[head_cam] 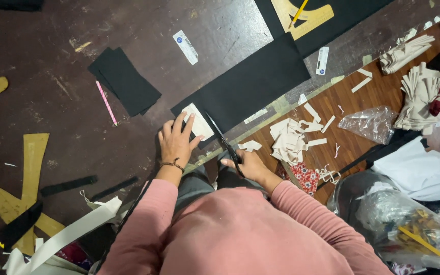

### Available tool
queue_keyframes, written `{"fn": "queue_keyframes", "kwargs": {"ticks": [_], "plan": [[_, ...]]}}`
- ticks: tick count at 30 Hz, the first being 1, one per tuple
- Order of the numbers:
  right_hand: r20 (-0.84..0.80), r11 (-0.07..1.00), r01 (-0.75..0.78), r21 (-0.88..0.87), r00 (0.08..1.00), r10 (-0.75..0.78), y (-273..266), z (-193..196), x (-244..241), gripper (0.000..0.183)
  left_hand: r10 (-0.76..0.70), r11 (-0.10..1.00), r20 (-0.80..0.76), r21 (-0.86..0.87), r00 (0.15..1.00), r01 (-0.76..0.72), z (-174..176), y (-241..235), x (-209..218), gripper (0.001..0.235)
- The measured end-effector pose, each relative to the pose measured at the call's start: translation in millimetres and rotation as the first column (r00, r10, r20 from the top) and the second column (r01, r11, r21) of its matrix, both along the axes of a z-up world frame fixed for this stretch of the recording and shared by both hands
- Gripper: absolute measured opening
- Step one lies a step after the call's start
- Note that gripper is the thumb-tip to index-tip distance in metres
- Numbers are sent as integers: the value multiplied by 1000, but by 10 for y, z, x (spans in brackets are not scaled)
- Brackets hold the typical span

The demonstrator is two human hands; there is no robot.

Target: Cutting small rectangular pieces of black fabric using a white template and scissors on a workshop table.

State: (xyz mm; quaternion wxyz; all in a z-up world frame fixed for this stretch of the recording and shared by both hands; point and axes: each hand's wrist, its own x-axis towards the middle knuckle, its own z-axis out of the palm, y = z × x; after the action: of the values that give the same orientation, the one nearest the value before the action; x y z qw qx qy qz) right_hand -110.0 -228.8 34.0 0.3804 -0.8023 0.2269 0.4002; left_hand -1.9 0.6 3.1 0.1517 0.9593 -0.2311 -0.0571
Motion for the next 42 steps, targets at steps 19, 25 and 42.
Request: {"fn": "queue_keyframes", "kwargs": {"ticks": [19,25,42], "plan": [[-20,997,-6,75,1000,7,141,430,699,61,31,1000,-32,-2,999,-31,-24,0,-12,66],[-16,997,6,72,1000,-5,102,151,595,58,32,999,-33,5,999,-32,-72,3,-25,67],[269,962,-163,-218,938,220,178,220,813,42,138,990,-167,-10,976,-142,87,-21,154,47]]}}
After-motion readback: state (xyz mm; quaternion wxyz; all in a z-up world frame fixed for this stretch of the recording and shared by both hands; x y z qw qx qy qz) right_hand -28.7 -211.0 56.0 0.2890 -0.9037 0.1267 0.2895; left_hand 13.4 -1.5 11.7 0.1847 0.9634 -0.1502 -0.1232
